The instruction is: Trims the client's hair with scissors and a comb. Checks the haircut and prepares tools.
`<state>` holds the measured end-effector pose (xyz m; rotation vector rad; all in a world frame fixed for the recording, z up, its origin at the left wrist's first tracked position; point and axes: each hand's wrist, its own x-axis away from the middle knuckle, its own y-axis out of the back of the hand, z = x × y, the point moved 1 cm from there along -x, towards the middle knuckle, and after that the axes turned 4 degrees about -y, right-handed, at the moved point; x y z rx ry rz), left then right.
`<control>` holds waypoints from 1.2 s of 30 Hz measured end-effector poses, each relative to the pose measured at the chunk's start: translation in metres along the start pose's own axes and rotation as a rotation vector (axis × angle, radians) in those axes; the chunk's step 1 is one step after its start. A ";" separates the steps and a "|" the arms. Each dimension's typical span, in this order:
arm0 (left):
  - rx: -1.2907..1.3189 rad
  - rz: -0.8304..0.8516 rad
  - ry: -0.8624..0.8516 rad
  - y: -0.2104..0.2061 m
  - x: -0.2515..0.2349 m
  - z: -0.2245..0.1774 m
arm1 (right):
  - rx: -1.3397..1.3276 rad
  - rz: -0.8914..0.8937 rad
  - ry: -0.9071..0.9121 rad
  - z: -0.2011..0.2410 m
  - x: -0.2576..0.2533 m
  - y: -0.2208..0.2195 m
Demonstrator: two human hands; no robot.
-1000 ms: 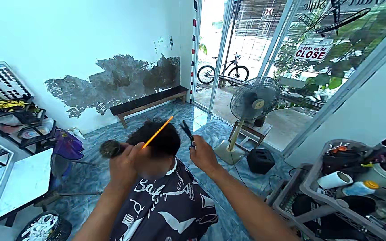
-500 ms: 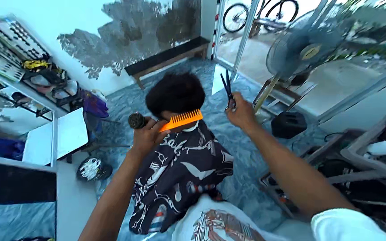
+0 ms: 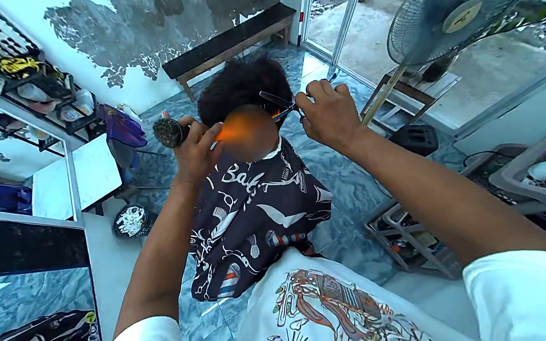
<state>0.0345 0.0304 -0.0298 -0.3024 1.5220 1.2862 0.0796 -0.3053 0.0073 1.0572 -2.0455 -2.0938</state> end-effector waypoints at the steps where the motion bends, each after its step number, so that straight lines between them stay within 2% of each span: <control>1: -0.002 -0.008 -0.011 0.000 -0.001 0.000 | 0.005 -0.011 -0.001 0.001 0.000 0.001; 15: -0.011 -0.071 -0.066 0.008 -0.005 -0.003 | -0.028 -0.048 0.000 0.009 0.003 0.005; 27: -0.003 -0.041 -0.065 0.013 -0.009 -0.004 | -0.059 -0.015 -0.076 0.017 0.008 0.003; 30: 0.034 -0.055 0.042 0.017 -0.010 -0.003 | -0.253 0.013 -0.233 0.022 0.022 0.000; 34: 0.116 -0.114 0.267 0.036 -0.039 -0.022 | -0.751 0.038 -0.579 0.008 0.051 -0.020; 36: 0.169 0.056 0.242 0.038 -0.055 -0.041 | -0.919 0.064 -0.720 0.002 0.066 -0.038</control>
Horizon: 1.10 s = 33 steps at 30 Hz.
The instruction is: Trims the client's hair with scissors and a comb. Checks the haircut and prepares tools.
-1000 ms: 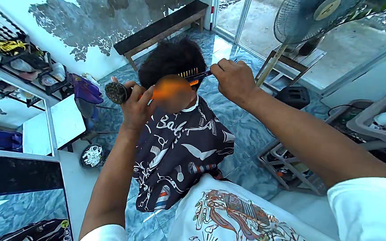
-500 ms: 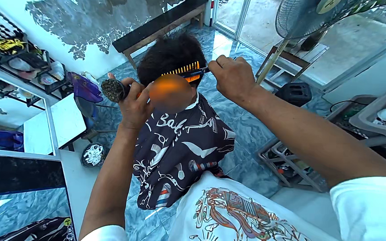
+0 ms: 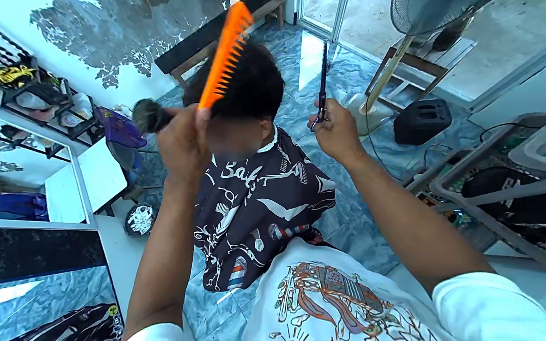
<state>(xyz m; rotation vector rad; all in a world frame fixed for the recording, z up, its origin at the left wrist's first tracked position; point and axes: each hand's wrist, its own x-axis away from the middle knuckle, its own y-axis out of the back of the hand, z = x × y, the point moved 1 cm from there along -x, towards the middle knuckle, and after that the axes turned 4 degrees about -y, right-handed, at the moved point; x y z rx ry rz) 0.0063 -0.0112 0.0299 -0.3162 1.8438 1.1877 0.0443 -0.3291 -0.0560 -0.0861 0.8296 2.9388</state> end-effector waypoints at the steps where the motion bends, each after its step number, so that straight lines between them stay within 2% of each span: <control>1: -0.002 0.100 -0.018 -0.004 -0.005 -0.006 | -0.045 0.004 -0.051 -0.009 0.000 -0.003; 5: -0.108 0.427 -0.104 -0.007 -0.017 0.006 | -0.099 -0.006 -0.113 -0.037 0.005 -0.014; 8: -0.109 0.522 -0.238 0.005 -0.001 0.036 | -0.085 -0.011 -0.133 -0.055 0.010 -0.014; 12: -0.100 0.458 -0.324 0.007 0.040 0.065 | 0.042 -0.028 -0.069 -0.058 0.007 -0.014; 17: -0.144 0.341 -0.314 0.003 0.065 0.092 | 0.497 -0.056 0.266 -0.001 -0.002 0.001; 22: -0.167 0.175 -0.329 -0.005 0.047 0.091 | 0.807 -0.006 0.620 0.040 -0.018 0.002; 27: -0.197 -0.015 -0.382 -0.013 0.030 0.085 | 0.895 -0.048 0.649 0.058 -0.022 -0.005; 33: -0.193 -0.029 -0.421 -0.011 0.029 0.085 | 0.856 -0.057 0.588 0.059 -0.015 -0.011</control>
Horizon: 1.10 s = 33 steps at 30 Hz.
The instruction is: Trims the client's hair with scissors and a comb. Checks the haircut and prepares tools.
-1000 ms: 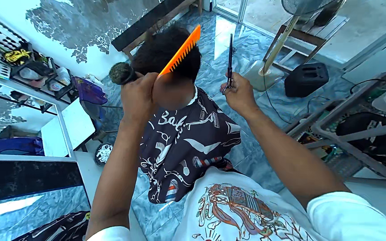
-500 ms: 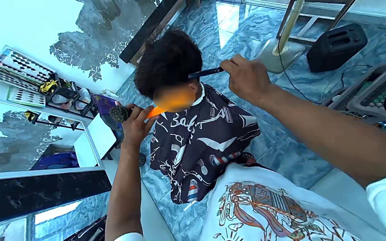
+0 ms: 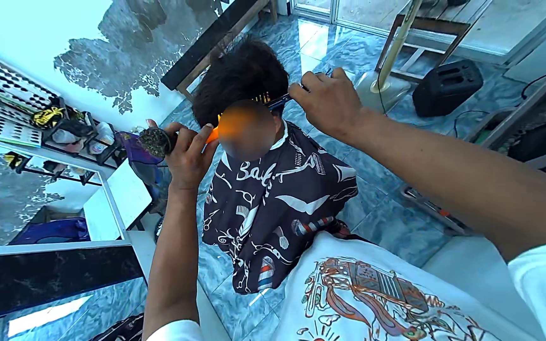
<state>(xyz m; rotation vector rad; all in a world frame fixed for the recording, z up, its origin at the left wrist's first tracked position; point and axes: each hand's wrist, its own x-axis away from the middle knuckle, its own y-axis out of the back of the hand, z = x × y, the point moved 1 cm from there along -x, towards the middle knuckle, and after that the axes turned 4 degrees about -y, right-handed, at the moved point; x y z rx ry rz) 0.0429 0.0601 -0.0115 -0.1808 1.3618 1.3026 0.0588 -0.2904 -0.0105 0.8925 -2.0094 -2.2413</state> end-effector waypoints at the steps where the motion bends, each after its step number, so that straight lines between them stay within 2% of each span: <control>1: 0.004 -0.003 0.003 0.000 0.000 0.000 | -0.013 0.003 -0.006 0.000 0.000 0.000; 23: 0.025 -0.007 0.036 0.006 -0.002 -0.009 | -0.071 -0.060 -0.030 0.006 0.002 -0.001; 25: 0.056 0.004 0.108 0.010 -0.002 -0.008 | -0.148 -0.022 -0.097 0.007 0.009 -0.001; 28: 0.133 -0.015 0.335 0.027 -0.014 -0.009 | -0.403 0.046 -0.300 -0.002 0.031 -0.005; 30: 0.171 -0.021 0.362 0.035 -0.040 -0.021 | -0.578 0.040 -0.405 -0.013 0.046 -0.019; 33: 0.236 0.243 0.281 0.034 -0.078 -0.045 | -0.720 0.063 -0.528 -0.021 0.062 -0.042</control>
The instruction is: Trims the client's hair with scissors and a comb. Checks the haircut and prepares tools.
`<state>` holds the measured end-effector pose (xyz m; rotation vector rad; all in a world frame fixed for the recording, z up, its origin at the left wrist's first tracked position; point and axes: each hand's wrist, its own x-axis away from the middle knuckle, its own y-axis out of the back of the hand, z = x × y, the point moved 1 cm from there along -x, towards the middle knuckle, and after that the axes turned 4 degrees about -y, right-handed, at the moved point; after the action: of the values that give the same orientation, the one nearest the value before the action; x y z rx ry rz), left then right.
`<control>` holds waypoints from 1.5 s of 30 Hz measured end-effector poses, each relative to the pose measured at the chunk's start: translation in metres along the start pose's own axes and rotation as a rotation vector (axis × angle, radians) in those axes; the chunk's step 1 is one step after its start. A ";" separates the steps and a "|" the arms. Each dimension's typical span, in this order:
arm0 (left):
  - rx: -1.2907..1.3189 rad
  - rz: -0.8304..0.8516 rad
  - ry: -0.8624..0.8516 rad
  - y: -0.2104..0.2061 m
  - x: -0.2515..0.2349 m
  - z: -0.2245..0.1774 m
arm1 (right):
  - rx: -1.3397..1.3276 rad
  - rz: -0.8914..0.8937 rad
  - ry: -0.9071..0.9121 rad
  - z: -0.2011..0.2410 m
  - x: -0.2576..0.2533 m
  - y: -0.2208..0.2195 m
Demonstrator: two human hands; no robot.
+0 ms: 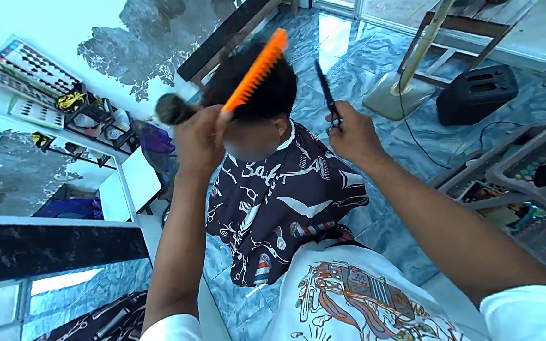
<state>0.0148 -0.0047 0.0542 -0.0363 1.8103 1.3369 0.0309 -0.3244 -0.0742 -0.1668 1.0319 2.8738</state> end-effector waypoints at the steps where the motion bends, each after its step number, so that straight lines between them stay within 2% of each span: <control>1: -0.037 0.084 -0.022 -0.003 -0.008 -0.002 | -0.031 0.015 -0.037 -0.007 0.000 -0.004; 3: -0.116 0.200 -0.065 -0.007 -0.014 0.007 | -0.071 0.021 -0.081 -0.020 0.002 -0.011; 6: -0.151 0.304 -0.145 -0.002 0.003 0.034 | -0.060 0.028 -0.128 -0.035 0.006 -0.012; 9: -0.115 0.298 -0.178 -0.009 0.043 0.051 | -0.011 0.017 -0.119 -0.040 0.005 -0.007; 12: -0.073 0.185 -0.171 -0.027 0.080 0.062 | 0.110 -0.014 0.007 -0.017 -0.004 0.006; 15: -0.113 0.135 -0.146 -0.040 0.101 0.073 | 0.391 -0.019 0.250 0.020 -0.013 0.023; 18: -0.147 0.085 -0.126 -0.041 0.100 0.082 | 0.637 0.026 0.505 0.050 -0.025 0.028; 21: -0.170 -0.003 -0.135 -0.040 0.083 0.085 | 0.767 0.055 0.604 0.069 -0.032 0.025; 26: -0.227 -0.168 -0.208 -0.036 0.063 0.081 | 0.820 0.021 0.577 0.078 -0.032 0.013; 31: -0.226 -0.191 -0.245 -0.037 0.063 0.086 | 0.803 -0.002 0.516 0.082 -0.026 0.007; 45: -0.217 -0.208 -0.243 -0.035 0.062 0.081 | 0.762 -0.018 0.531 0.079 -0.025 0.011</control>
<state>0.0423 0.0717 -0.0166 -0.1671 1.4147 1.3210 0.0481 -0.2838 -0.0038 -0.8814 2.0901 2.2327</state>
